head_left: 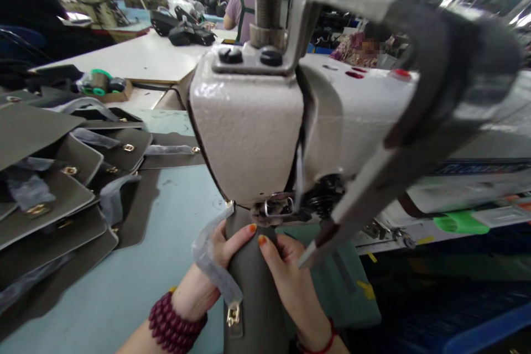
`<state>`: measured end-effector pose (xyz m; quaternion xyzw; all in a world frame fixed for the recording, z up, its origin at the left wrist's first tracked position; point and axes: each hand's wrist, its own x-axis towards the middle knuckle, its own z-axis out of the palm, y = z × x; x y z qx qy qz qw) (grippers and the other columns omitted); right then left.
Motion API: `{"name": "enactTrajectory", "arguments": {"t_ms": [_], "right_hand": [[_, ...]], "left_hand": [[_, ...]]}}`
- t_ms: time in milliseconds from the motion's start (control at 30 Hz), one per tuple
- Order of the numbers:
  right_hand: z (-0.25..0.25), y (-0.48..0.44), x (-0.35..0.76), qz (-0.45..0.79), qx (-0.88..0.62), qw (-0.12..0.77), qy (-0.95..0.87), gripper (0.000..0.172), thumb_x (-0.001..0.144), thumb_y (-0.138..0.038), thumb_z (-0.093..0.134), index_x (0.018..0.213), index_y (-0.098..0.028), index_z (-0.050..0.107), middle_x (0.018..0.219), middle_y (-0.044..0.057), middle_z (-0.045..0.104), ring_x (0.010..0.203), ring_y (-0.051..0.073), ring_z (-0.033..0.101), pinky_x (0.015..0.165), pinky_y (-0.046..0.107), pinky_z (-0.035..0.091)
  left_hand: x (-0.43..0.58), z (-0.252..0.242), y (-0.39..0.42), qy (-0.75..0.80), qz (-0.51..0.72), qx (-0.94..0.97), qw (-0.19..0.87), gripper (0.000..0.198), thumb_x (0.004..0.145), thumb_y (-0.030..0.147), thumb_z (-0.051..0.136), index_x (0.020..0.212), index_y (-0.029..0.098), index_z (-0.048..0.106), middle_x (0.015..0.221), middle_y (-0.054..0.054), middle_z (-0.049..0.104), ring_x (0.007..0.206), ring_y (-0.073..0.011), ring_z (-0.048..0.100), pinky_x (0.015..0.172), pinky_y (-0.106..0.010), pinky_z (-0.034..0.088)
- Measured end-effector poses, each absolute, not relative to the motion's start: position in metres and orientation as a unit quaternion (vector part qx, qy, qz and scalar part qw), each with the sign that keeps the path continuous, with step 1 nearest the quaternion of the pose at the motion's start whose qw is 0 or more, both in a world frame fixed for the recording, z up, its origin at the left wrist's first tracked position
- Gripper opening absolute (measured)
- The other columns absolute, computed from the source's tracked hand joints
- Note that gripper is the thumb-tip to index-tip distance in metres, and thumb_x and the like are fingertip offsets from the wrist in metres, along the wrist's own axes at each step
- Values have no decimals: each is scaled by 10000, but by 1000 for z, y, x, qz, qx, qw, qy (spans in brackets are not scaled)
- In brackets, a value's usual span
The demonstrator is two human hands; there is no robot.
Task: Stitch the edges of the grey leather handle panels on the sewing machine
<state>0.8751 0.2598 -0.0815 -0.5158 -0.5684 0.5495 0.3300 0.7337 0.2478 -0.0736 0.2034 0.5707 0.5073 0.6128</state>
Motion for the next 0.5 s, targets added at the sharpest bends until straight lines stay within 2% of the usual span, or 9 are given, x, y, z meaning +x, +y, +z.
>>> {"name": "enactTrajectory", "arguments": {"t_ms": [133, 200, 300, 367, 500], "right_hand": [[-84, 269, 871, 551, -510, 342, -565, 420, 883, -450, 510, 596, -144, 501, 571, -28, 373, 557, 95, 324, 489, 214, 259], [-86, 273, 868, 546, -504, 357, -566, 406, 884, -446, 521, 623, -136, 547, 583, -18, 428, 572, 103, 366, 504, 211, 296], [-86, 277, 865, 521, -515, 371, -570, 405, 877, -457, 536, 650, -134, 624, 604, 14, 524, 613, 140, 457, 513, 214, 350], [-86, 278, 863, 505, -522, 378, -574, 414, 874, -473, 537, 652, -142, 650, 612, 30, 561, 641, 167, 499, 513, 220, 374], [-86, 278, 860, 494, -524, 389, -574, 427, 881, -478, 526, 645, -141, 640, 618, 29, 563, 644, 167, 502, 536, 226, 376]], "left_hand": [[730, -69, 257, 556, 508, 254, 606, 316, 749, 377, 748, 1033, 244, 708, 1040, -58, 735, 937, -266, 699, 856, -351, 574], [730, -61, 263, 551, 514, 289, 591, 329, 748, 409, 725, 1019, 224, 723, 1099, -78, 721, 1047, -302, 662, 918, -382, 549], [729, -50, 271, 560, 525, 337, 545, 262, 715, 421, 717, 879, 220, 752, 1110, -82, 714, 1146, -327, 606, 969, -382, 519], [728, -46, 275, 557, 528, 350, 536, 230, 706, 413, 714, 843, 233, 754, 1090, -69, 719, 1160, -323, 597, 989, -374, 504], [724, -47, 278, 540, 523, 346, 562, 287, 712, 417, 721, 935, 239, 749, 1082, -61, 724, 1084, -312, 640, 971, -391, 517]]}}
